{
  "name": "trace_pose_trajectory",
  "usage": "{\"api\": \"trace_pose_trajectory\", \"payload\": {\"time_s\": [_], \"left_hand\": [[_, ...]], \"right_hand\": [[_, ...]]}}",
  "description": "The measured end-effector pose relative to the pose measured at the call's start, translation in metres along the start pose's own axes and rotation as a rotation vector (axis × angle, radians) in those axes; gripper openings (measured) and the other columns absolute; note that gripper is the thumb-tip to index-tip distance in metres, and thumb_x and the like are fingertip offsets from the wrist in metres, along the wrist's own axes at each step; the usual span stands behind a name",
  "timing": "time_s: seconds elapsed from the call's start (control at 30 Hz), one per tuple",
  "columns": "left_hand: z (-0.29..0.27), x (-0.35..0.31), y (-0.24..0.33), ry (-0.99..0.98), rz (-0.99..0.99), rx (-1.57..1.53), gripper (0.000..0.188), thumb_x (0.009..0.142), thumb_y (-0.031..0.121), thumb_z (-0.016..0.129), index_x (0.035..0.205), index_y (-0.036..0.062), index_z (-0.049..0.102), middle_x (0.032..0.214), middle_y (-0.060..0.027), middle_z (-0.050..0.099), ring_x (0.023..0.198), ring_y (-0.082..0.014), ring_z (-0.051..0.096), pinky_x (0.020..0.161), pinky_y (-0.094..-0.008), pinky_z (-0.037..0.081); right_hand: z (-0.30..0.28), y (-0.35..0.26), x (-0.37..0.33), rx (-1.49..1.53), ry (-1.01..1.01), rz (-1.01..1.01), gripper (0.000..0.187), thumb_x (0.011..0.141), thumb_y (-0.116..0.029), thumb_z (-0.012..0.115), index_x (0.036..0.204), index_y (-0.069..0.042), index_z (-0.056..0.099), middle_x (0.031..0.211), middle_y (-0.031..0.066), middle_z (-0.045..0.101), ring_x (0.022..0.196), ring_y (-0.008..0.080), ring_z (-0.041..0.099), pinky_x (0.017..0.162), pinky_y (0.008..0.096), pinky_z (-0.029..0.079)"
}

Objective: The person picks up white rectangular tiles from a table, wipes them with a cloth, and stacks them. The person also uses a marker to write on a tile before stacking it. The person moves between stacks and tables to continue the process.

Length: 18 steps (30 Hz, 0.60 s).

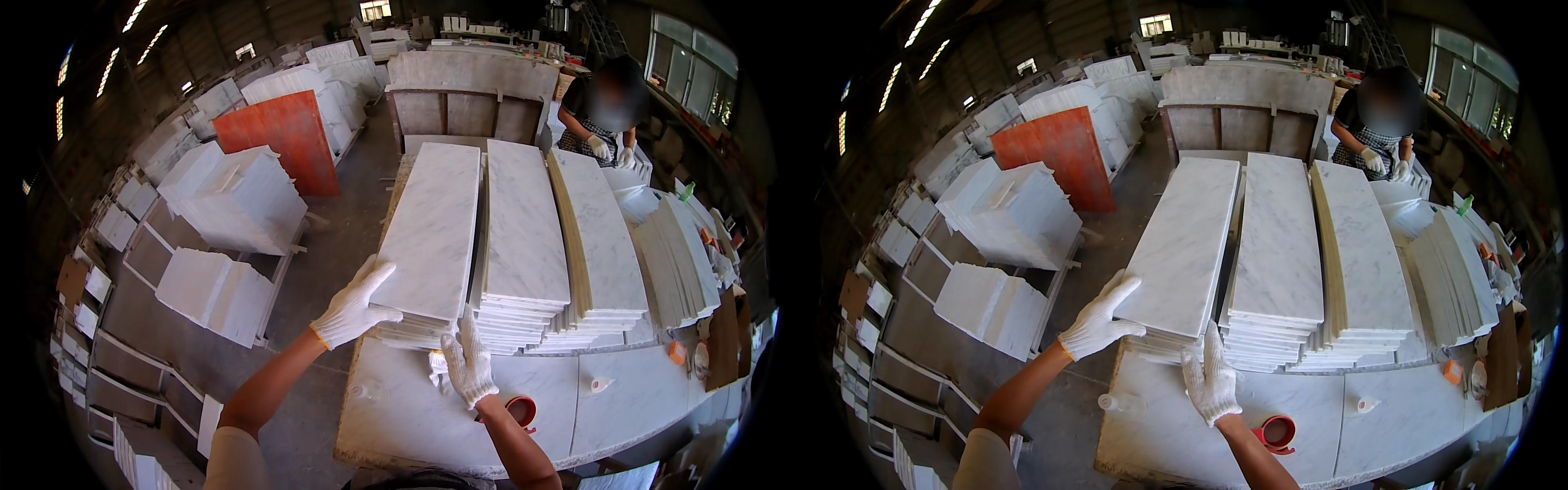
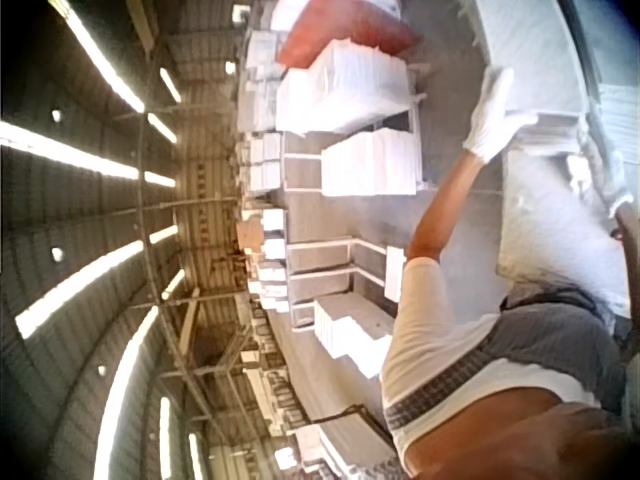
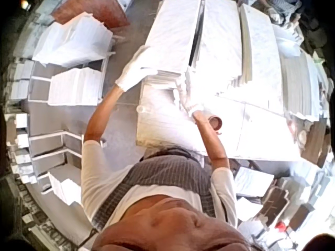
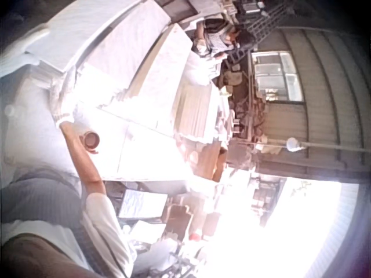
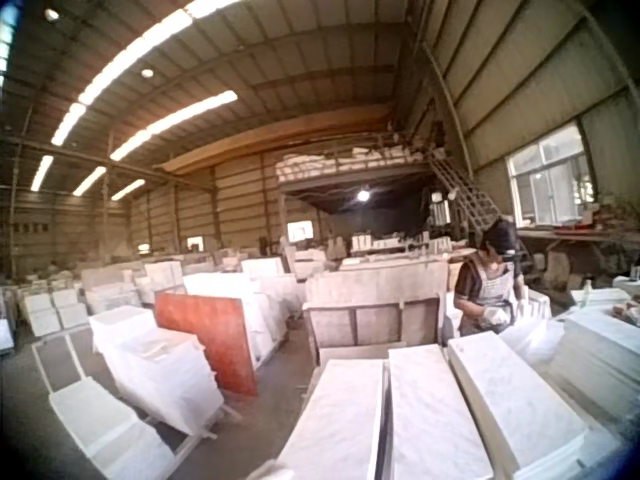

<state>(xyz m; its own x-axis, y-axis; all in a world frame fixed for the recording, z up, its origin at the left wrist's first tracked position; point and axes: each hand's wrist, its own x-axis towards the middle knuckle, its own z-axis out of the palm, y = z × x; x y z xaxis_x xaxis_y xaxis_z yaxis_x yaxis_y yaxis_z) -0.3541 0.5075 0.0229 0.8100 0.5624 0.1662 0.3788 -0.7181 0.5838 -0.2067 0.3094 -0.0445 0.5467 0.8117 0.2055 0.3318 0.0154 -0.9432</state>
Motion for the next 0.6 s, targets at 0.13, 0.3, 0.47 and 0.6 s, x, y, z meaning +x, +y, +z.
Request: {"api": "trace_pose_trajectory", "payload": {"time_s": [0.13, 0.3, 0.47, 0.6], "left_hand": [[0.006, -0.002, -0.001, 0.027, 0.014, 0.05, 0.085, 0.072, 0.034, 0.082, 0.144, 0.0113, 0.042, 0.153, -0.0197, 0.031, 0.137, -0.0318, 0.039, 0.108, -0.0364, 0.039], [0.002, -0.001, 0.005, 0.015, -0.034, 0.067, 0.083, 0.072, 0.034, 0.082, 0.142, 0.0107, 0.044, 0.152, -0.0197, 0.034, 0.135, -0.0323, 0.042, 0.107, -0.0367, 0.04], [0.0, 0.001, 0.008, 0.021, -0.03, 0.05, 0.082, 0.071, 0.029, 0.084, 0.14, 0.0065, 0.047, 0.149, -0.0197, 0.039, 0.137, -0.0303, 0.04, 0.109, -0.0356, 0.038], [-0.005, -0.001, 0.002, 0.049, -0.001, 0.096, 0.081, 0.072, 0.036, 0.081, 0.14, 0.0103, 0.047, 0.148, -0.018, 0.04, 0.131, -0.0324, 0.046, 0.105, -0.0375, 0.041]], "right_hand": [[-0.003, -0.014, 0.002, 0.086, -0.039, 0.034, 0.066, 0.097, -0.023, 0.056, 0.15, 0.0, 0.024, 0.143, 0.0238, 0.046, 0.131, 0.03, 0.048, 0.101, 0.0378, 0.043], [0.003, -0.01, 0.001, 0.009, 0.017, -0.005, 0.074, 0.094, -0.028, 0.061, 0.15, 0.001, 0.022, 0.139, 0.0284, 0.046, 0.082, 0.0305, 0.068, 0.071, 0.0387, 0.055], [0.009, -0.011, -0.001, 0.026, 0.038, 0.057, 0.074, 0.094, -0.025, 0.061, 0.152, -0.002, 0.021, 0.146, 0.0225, 0.042, 0.135, 0.0292, 0.043, 0.105, 0.0359, 0.038], [0.017, -0.007, 0.0, 0.057, 0.038, 0.02, 0.077, 0.093, -0.027, 0.062, 0.152, -0.001, 0.019, 0.149, 0.0243, 0.037, 0.134, 0.0327, 0.043, 0.104, 0.0375, 0.04]]}}
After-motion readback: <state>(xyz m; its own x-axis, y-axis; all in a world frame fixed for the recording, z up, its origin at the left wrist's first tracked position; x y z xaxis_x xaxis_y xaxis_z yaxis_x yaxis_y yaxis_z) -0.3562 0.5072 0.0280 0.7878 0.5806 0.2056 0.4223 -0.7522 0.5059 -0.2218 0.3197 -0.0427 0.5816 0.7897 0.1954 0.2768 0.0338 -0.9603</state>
